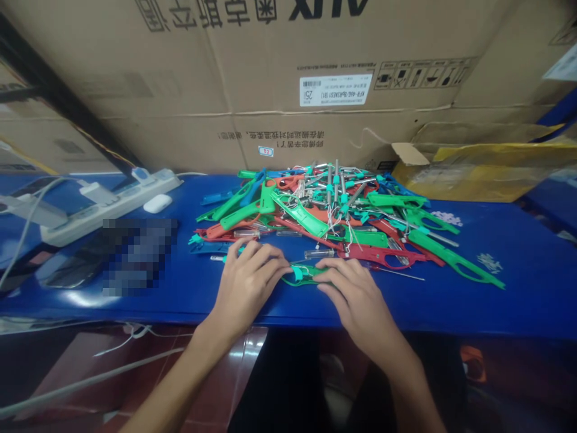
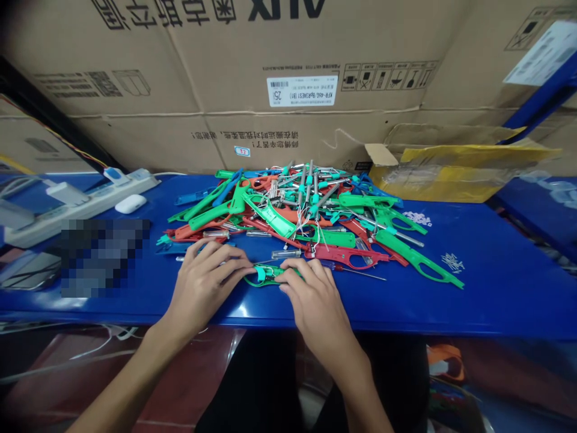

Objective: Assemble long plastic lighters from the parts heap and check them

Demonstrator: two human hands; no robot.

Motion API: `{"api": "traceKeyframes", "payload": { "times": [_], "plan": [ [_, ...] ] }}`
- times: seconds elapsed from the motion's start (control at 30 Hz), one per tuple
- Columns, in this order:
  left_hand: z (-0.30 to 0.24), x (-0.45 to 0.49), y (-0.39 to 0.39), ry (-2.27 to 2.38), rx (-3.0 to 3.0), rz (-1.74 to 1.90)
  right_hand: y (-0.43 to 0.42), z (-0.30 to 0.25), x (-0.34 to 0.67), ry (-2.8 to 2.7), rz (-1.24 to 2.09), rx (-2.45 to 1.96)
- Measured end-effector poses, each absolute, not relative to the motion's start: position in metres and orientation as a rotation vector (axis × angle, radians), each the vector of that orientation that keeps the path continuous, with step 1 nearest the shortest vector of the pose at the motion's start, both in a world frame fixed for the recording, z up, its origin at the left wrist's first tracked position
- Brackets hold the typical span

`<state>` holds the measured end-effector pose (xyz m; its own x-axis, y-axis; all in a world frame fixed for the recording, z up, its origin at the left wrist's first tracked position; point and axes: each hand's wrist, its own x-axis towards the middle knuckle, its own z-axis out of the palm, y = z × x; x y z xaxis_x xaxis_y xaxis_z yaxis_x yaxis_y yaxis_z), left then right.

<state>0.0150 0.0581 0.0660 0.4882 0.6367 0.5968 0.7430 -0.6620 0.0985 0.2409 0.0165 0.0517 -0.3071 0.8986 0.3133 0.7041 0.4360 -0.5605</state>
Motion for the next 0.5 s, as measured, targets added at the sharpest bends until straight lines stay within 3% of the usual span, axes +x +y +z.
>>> {"api": "traceKeyframes", "payload": {
  "times": [0.5],
  "plan": [
    [0.0658, 0.0158, 0.0588, -1.163, -2.553, -0.931, 0.0155, 0.0542, 0.2398, -2.099, 0.444, -1.367]
  ]
}}
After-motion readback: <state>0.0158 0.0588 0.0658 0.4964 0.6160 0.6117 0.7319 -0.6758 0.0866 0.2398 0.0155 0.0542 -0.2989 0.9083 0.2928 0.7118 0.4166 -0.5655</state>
